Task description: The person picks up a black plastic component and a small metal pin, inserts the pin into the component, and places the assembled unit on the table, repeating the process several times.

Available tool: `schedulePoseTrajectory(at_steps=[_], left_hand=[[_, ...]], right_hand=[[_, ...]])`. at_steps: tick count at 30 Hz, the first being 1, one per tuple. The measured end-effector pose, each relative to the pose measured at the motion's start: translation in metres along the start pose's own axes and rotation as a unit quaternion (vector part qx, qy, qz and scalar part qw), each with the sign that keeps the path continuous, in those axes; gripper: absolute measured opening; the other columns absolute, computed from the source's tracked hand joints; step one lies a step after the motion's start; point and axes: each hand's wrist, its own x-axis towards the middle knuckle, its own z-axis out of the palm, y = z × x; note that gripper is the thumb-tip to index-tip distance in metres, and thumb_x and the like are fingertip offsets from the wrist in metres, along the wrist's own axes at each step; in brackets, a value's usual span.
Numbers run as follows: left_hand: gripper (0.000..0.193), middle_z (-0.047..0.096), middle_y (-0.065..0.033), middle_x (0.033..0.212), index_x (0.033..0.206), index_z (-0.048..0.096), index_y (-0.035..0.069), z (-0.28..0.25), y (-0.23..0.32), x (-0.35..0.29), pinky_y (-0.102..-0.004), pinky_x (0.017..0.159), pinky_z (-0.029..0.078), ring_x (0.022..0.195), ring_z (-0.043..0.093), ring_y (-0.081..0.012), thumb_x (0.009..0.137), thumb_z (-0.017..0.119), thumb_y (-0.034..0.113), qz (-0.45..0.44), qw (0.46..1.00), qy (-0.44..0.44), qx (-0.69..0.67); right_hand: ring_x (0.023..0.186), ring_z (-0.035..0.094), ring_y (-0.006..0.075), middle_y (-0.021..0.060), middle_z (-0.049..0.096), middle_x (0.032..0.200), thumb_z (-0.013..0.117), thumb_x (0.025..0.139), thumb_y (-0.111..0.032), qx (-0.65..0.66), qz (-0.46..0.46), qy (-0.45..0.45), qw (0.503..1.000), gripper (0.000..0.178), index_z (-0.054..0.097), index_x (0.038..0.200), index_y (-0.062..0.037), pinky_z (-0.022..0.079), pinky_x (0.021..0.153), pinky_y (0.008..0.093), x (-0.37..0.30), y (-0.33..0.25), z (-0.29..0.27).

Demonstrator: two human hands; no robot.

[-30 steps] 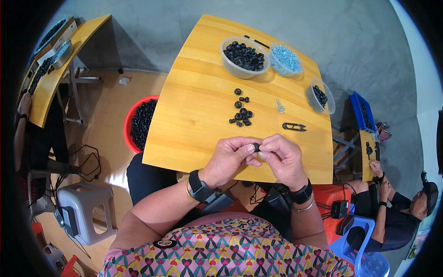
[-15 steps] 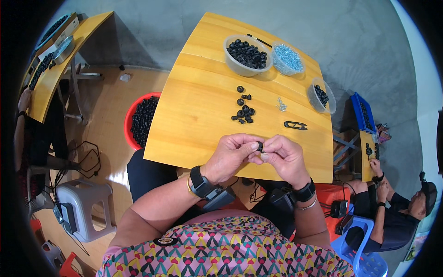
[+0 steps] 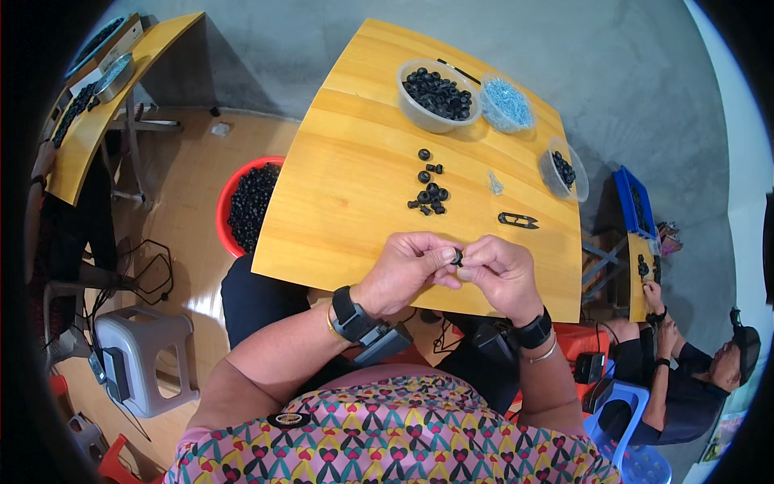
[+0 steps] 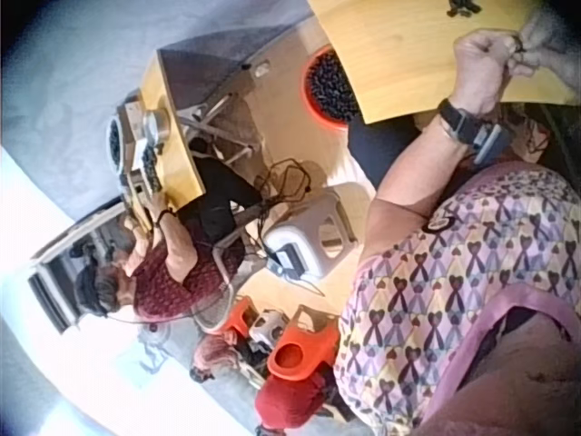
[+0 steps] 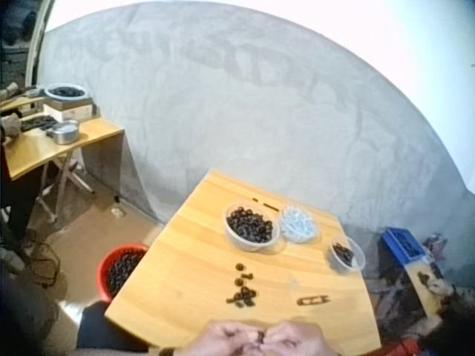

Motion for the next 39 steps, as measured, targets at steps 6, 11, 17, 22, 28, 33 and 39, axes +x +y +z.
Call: schedulePoseTrajectory(at_steps=[6, 11, 17, 22, 28, 33, 39], left_hand=[[0.018, 0.061, -0.0142, 0.093, 0.097, 0.058, -0.005, -0.001, 0.001, 0.001, -0.0291, 0.067, 0.053, 0.075, 0.06, -0.0167, 0.087, 0.05, 0.007, -0.014, 1.0, 0.004, 0.015], [0.018, 0.061, -0.0101, 0.084, 0.096, 0.058, -0.003, -0.003, 0.0, 0.002, -0.0274, 0.063, 0.052, 0.071, 0.058, -0.0136, 0.088, 0.05, 0.011, -0.039, 0.998, -0.034, 0.038], [0.018, 0.056, -0.0038, 0.074, 0.095, 0.058, -0.002, -0.001, 0.001, 0.001, -0.026, 0.061, 0.051, 0.066, 0.056, -0.011, 0.087, 0.052, 0.013, -0.064, 0.995, -0.072, 0.023], [0.02, 0.055, -0.0023, 0.073, 0.097, 0.057, -0.001, 0.004, 0.015, -0.003, -0.0245, 0.061, 0.051, 0.065, 0.056, -0.0111, 0.087, 0.053, 0.016, -0.109, 0.987, -0.112, -0.024], [0.023, 0.055, -0.0019, 0.071, 0.096, 0.057, 0.0, 0.036, 0.026, -0.017, -0.0239, 0.059, 0.052, 0.062, 0.056, -0.0114, 0.087, 0.053, 0.02, -0.112, 0.984, -0.133, -0.025], [0.024, 0.055, -0.0023, 0.07, 0.095, 0.057, 0.0, 0.062, 0.027, -0.034, -0.024, 0.056, 0.052, 0.061, 0.056, -0.0113, 0.088, 0.051, 0.022, -0.093, 0.988, -0.122, 0.024], [0.025, 0.056, -0.0023, 0.07, 0.091, 0.058, 0.001, 0.093, 0.027, -0.048, -0.026, 0.056, 0.051, 0.06, 0.055, -0.0115, 0.089, 0.049, 0.024, -0.096, 0.984, -0.108, 0.104]], right_hand=[[0.068, 0.055, 0.0081, 0.003, 0.056, 0.072, 0.062, 0.073, 0.007, 0.029, 0.015, -0.014, 0.999, 0.013, 0.052, 0.076, -0.0022, 0.045, 0.061, 0.0217, -0.001, 0.004, 0.002], [0.073, 0.048, 0.0091, 0.0033, 0.047, 0.08, 0.056, 0.075, 0.01, 0.027, 0.063, -0.048, 0.997, 0.016, 0.047, 0.082, -0.0016, 0.042, 0.067, 0.0216, -0.006, 0.0, -0.004], [0.07, 0.04, 0.0056, -0.0014, 0.041, 0.078, 0.057, 0.075, 0.007, 0.066, 0.127, -0.055, 0.988, 0.023, 0.05, 0.095, -0.0008, 0.039, 0.064, 0.0199, -0.008, -0.009, -0.008], [0.064, 0.039, 0.0047, -0.0037, 0.04, 0.071, 0.059, 0.074, 0.003, 0.01, 0.074, -0.058, 0.996, 0.03, 0.053, 0.103, -0.0028, 0.037, 0.057, 0.0184, -0.011, -0.014, -0.004], [0.066, 0.04, 0.0051, -0.0031, 0.044, 0.075, 0.059, 0.075, 0.002, 0.049, 0.005, 0.001, 0.999, 0.03, 0.053, 0.105, -0.0029, 0.037, 0.06, 0.0184, -0.03, -0.031, -0.002], [0.069, 0.041, 0.0063, -0.002, 0.044, 0.078, 0.058, 0.076, 0.002, 0.084, -0.041, 0.033, 0.995, 0.029, 0.052, 0.104, -0.0034, 0.038, 0.062, 0.0189, -0.051, -0.048, 0.001], [0.076, 0.045, 0.009, 0.0033, 0.044, 0.094, 0.061, 0.078, -0.003, 0.063, -0.114, 0.056, 0.99, 0.03, 0.05, 0.106, -0.0033, 0.041, 0.065, 0.0209, -0.068, -0.054, -0.007]])
